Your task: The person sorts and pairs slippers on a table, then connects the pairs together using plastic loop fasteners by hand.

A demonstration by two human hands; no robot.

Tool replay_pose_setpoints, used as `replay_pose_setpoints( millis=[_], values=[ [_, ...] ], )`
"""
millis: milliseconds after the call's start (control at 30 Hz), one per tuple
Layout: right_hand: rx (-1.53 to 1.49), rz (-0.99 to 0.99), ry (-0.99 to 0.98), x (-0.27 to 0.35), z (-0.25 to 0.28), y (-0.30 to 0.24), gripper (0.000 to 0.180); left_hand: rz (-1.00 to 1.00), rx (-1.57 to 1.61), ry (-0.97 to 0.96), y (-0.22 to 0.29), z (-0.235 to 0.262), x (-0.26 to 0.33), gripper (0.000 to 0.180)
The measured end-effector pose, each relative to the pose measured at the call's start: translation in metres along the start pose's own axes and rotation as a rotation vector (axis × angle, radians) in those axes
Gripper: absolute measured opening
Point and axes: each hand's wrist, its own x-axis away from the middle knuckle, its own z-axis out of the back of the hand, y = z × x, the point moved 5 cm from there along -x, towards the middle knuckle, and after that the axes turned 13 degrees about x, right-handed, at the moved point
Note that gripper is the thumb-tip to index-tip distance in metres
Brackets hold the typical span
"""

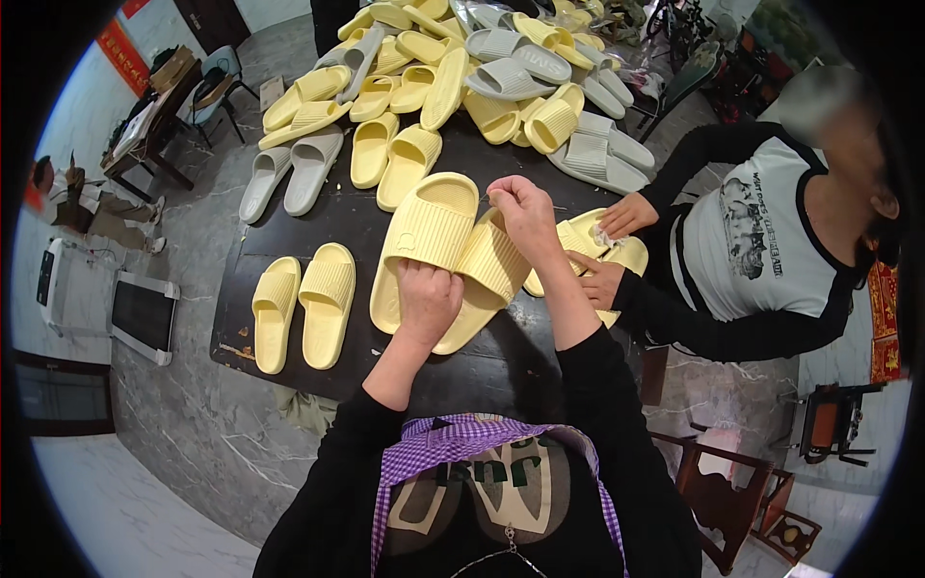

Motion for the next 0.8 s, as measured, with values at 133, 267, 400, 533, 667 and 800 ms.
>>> replay_pose_setpoints(
  millis=[133, 267, 400, 533, 667, 800],
  values=[
    [-0.066, 0.028, -0.094, -0.004, -0.014, -0.008, 0.015, 0.069, 0.008, -0.007, -0.002, 0.001, 0.013, 0.015],
    [0.021, 0.016, -0.287, -0.003, -0.042, 0.000, 0.014, 0.194, 0.020, -0.019, -0.011, -0.004, 0.042, 0.008],
    [0.027, -0.013, -0.357, 0.019, -0.074, 0.033, 0.015, 0.313, 0.001, -0.084, -0.014, -0.010, 0.079, 0.012],
    [-0.018, -0.141, -0.395, 0.035, -0.098, 0.061, 0.017, 0.384, -0.035, -0.167, -0.017, -0.014, 0.109, 0.014],
    [-0.056, -0.180, -0.414, 0.046, -0.117, 0.078, 0.017, 0.417, -0.029, -0.215, -0.020, -0.021, 0.128, 0.015],
    [-0.004, -0.139, -0.418, 0.036, -0.127, 0.072, 0.015, 0.431, -0.063, -0.227, -0.029, -0.018, 0.125, 0.016]
  ],
)
